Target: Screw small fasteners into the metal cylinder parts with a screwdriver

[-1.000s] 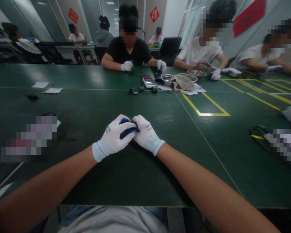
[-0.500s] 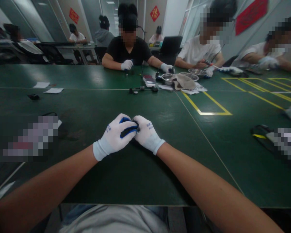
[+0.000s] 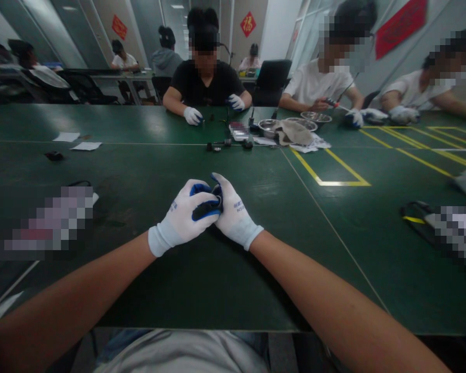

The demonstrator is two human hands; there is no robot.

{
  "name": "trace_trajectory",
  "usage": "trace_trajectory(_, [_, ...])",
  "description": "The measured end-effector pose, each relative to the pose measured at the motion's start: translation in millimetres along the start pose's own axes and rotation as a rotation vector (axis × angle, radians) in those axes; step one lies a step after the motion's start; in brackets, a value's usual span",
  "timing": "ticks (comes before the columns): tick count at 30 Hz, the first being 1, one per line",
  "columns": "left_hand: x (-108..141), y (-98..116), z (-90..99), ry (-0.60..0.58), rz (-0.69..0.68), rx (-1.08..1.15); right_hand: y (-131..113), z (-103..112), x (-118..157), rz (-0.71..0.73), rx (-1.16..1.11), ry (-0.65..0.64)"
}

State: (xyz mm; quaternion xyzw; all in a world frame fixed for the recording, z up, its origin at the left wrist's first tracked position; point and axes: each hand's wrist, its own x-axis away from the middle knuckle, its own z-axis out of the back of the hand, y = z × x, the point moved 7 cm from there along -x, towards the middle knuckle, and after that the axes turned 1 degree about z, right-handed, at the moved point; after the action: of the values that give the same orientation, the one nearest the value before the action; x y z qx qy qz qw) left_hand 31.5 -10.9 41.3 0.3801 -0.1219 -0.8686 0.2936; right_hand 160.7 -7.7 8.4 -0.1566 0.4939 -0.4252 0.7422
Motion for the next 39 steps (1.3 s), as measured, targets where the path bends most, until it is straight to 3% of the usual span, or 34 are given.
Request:
trace_trajectory(9, [-0.2,-1.2,-4.8,-0.023,-0.031,0.064,0.7,-0.6,-0.5,-0.003,0.029,0.003])
trace_trajectory(16, [1.0,6.3,2.3,0.073,-0.063,-0.027,0.3,9.6,-1.8,-0.053,0.105,0.152])
trace_trajectory(22, [3.6,8.3,4.4,0.161,-0.065,-0.097,-4.0,4.7,-1.3,-0.09,0.095,0.097])
trace_trajectory(39, [2.5,5.4,2.1,0.12,-0.025,-0.05,-12.3,2.4,-0.9,-0.049,0.125,0.108])
